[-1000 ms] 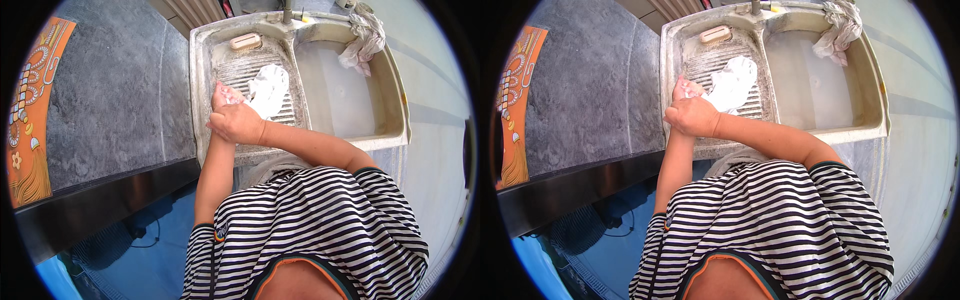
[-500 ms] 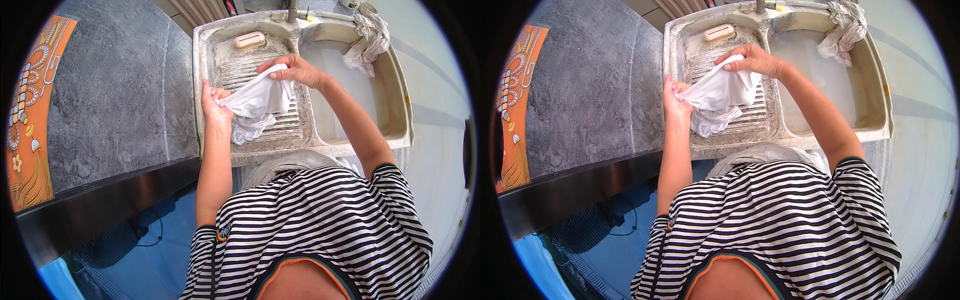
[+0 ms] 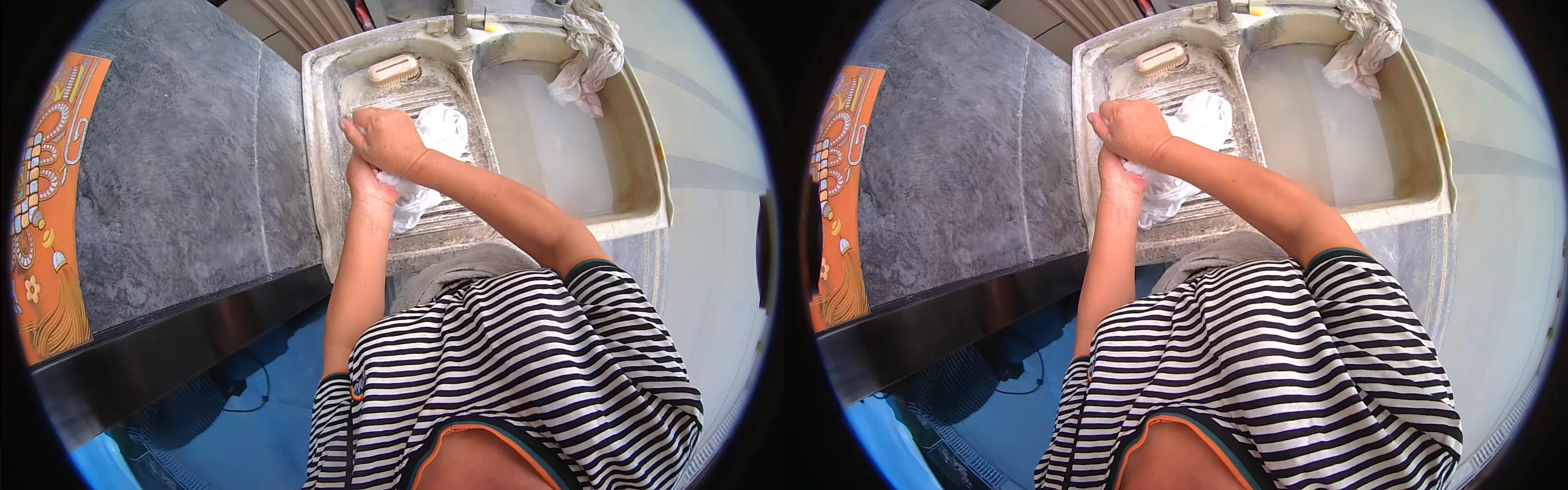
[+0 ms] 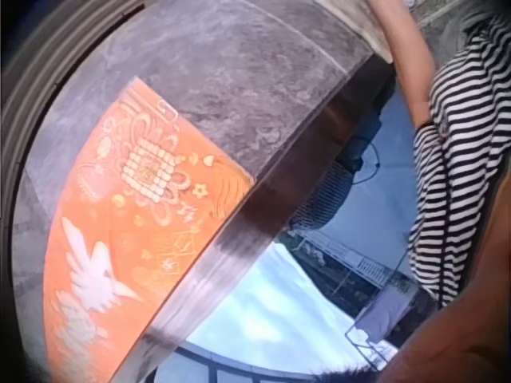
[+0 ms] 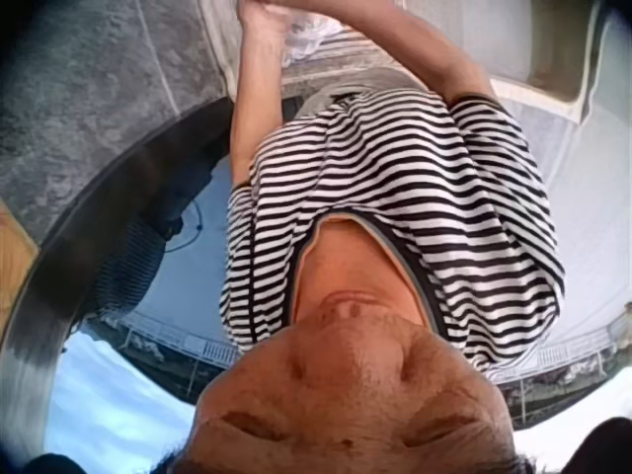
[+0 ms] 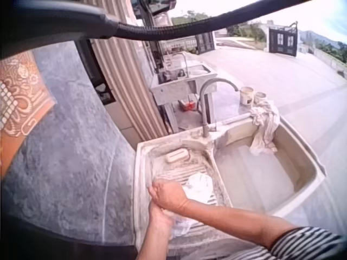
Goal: The person hand-washes a white t-shirt in a utility sink using a brush and soap. They scrub the garment on the washboard, rinse it under running water, and wring it out repeatedly.
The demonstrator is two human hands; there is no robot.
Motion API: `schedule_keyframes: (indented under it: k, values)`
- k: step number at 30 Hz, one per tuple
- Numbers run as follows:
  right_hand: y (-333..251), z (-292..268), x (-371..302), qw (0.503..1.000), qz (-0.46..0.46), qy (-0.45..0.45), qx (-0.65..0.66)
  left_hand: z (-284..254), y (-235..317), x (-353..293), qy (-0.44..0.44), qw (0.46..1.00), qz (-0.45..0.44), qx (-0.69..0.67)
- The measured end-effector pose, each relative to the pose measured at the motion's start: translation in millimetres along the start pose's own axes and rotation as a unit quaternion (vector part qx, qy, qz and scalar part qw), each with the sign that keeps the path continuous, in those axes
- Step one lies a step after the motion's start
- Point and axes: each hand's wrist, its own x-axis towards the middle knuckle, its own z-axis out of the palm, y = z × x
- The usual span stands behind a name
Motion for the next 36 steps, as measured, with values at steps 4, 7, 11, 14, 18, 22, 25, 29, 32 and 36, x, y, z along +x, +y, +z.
schedule_keyframes:
  k: [4, 7, 11, 14, 18, 22, 25, 29, 32, 36]
  values:
    - [-60.9, 1.3, -79.6, 0.953, -0.271, -0.053, 0.127, -110.5, 34.3, 48.9, -0.422, 0.896, -0.061, -0.120]
    - [-2.5, 5.9, -28.8, 0.989, -0.143, 0.003, 0.027, -40.3, -12.7, 5.4, -0.117, 0.988, -0.020, -0.098]
    - [57.8, -11.7, 16.3, 0.998, -0.039, -0.017, -0.051, -12.9, -0.4, -8.3, 0.011, 0.997, 0.004, 0.074]
    - [68.9, -55.1, 33.3, 0.993, 0.058, -0.091, 0.043, -34.8, 17.7, -13.4, 0.014, 0.827, 0.260, 0.498]
    - [82.8, -89.6, 28.3, 0.964, -0.009, -0.262, 0.048, -38.4, 48.4, -40.6, 0.003, 0.585, 0.297, 0.755]
    - [109.1, -103.6, 18.7, 0.965, -0.034, -0.257, 0.028, -37.8, 61.8, -44.8, -0.014, 0.519, 0.280, 0.807]
    - [118.4, -106.0, 20.0, 0.955, 0.032, -0.292, 0.035, -40.6, 68.1, -45.7, -0.143, 0.829, 0.226, 0.491]
    - [90.9, -70.7, -3.0, 0.803, 0.186, -0.120, 0.553, -32.4, 44.1, -21.3, -0.119, 0.986, 0.099, 0.068]
    - [23.5, -31.8, -20.6, 0.881, 0.113, -0.103, 0.448, -36.3, 30.7, 5.6, 0.053, 0.998, 0.027, -0.034]
    - [-45.5, -7.4, -74.0, 0.954, -0.276, -0.102, 0.053, -82.5, 20.5, 27.2, -0.301, 0.949, -0.035, -0.083]
